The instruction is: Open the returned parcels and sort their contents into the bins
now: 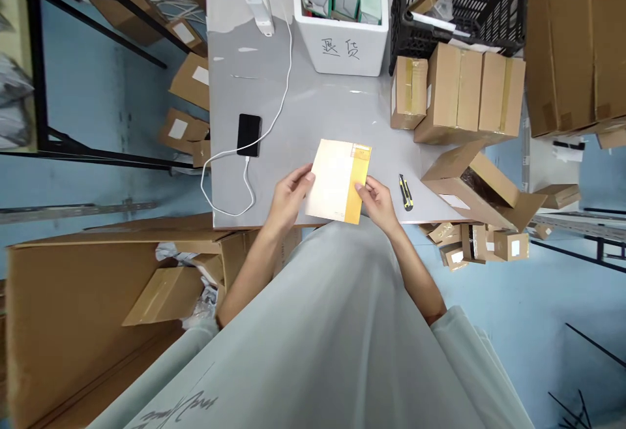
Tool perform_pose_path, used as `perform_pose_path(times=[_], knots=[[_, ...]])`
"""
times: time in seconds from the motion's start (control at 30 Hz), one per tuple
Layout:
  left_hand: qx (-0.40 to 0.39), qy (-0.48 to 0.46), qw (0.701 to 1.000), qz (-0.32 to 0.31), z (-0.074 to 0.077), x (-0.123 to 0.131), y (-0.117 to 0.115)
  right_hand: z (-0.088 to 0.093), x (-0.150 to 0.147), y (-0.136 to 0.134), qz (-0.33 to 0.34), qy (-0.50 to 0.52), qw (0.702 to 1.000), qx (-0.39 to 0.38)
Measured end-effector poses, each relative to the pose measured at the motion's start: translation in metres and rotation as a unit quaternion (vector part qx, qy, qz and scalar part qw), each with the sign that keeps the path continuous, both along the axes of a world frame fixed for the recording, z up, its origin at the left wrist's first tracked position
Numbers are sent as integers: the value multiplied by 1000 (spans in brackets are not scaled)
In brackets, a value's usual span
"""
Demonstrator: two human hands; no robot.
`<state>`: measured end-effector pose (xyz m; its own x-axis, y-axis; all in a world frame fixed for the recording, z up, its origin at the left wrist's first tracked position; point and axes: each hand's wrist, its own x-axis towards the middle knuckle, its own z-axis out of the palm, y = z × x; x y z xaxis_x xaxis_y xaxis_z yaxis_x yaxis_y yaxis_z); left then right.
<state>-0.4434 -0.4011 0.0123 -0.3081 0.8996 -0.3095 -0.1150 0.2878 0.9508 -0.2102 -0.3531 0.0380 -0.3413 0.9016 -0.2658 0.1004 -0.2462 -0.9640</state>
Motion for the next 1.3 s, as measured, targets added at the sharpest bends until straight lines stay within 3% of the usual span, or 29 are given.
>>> perform_pose_path(times=[0.1, 0.23, 0.47, 1.3], knots=[[-41, -129, 990, -45, 3, -7, 1, 1, 6, 2, -16, 5, 1000, -4], [-28, -169, 984, -57, 12, -8, -4, 0, 10, 4, -16, 1, 1000, -3], [-35, -163, 983, -77, 19, -9, -5, 2, 12, 9, -5, 7, 1000, -1], [-39, -144, 987, -63, 9, -15, 0, -2, 5, 11, 6, -14, 1000, 20]])
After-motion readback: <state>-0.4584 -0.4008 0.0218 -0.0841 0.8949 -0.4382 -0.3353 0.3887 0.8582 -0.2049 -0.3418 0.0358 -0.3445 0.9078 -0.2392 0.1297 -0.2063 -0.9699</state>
